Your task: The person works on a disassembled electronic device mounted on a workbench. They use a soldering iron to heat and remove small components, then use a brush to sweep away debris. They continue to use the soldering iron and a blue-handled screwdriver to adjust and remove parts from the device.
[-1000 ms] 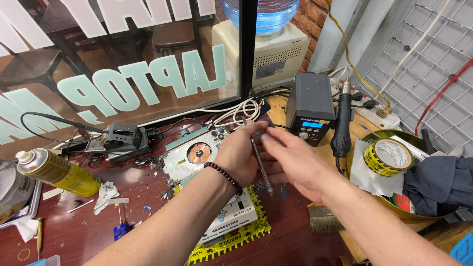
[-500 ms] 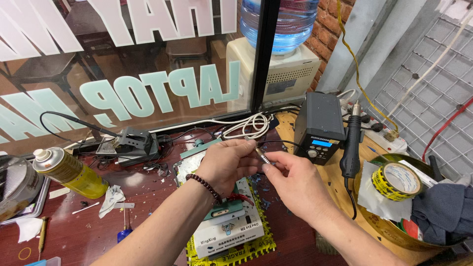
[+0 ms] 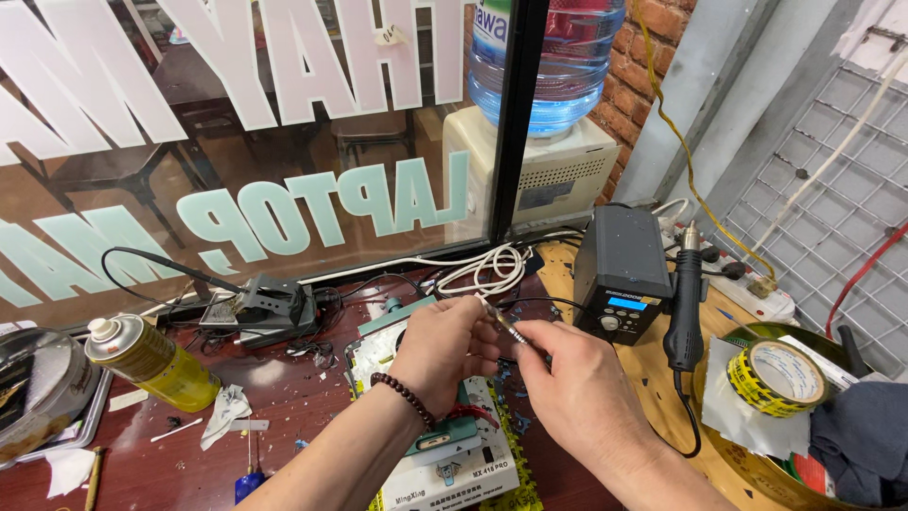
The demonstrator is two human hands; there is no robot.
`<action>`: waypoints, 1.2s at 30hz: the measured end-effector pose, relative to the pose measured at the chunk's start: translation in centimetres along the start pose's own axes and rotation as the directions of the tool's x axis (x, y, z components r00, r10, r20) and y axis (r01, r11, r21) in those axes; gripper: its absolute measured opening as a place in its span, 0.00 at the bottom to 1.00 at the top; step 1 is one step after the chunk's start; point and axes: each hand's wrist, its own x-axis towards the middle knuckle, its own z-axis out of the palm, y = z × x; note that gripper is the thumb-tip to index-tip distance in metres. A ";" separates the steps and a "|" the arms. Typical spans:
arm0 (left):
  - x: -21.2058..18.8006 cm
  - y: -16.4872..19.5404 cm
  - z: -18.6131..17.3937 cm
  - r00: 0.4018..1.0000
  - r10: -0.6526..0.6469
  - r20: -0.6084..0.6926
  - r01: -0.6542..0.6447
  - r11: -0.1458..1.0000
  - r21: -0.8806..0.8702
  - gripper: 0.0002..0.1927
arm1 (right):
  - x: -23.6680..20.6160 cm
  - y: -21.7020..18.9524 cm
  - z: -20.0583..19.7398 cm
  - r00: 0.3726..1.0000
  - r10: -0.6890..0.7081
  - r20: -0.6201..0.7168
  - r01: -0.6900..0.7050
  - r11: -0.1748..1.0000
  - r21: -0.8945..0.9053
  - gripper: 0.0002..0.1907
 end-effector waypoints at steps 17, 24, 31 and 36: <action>-0.9 -0.2 -2.7 0.883 0.461 0.091 -0.415 0.674 0.611 0.12 | 2.3 2.6 -0.5 0.772 0.438 0.461 -0.636 0.549 0.542 0.24; -0.3 0.5 -4.4 0.743 0.598 0.301 -0.288 -0.121 0.950 0.50 | 3.3 3.5 2.3 0.719 0.406 0.565 -0.683 0.564 0.464 0.23; 0.3 0.1 -3.0 0.917 0.370 0.151 -0.126 -0.089 0.988 0.66 | 4.6 3.8 3.3 0.714 0.416 0.562 -0.670 0.640 0.377 0.24; 0.6 -0.9 -3.0 0.825 0.527 0.204 -0.167 -0.117 0.979 0.62 | 5.2 3.5 3.7 0.718 0.434 0.544 -0.645 0.710 0.283 0.24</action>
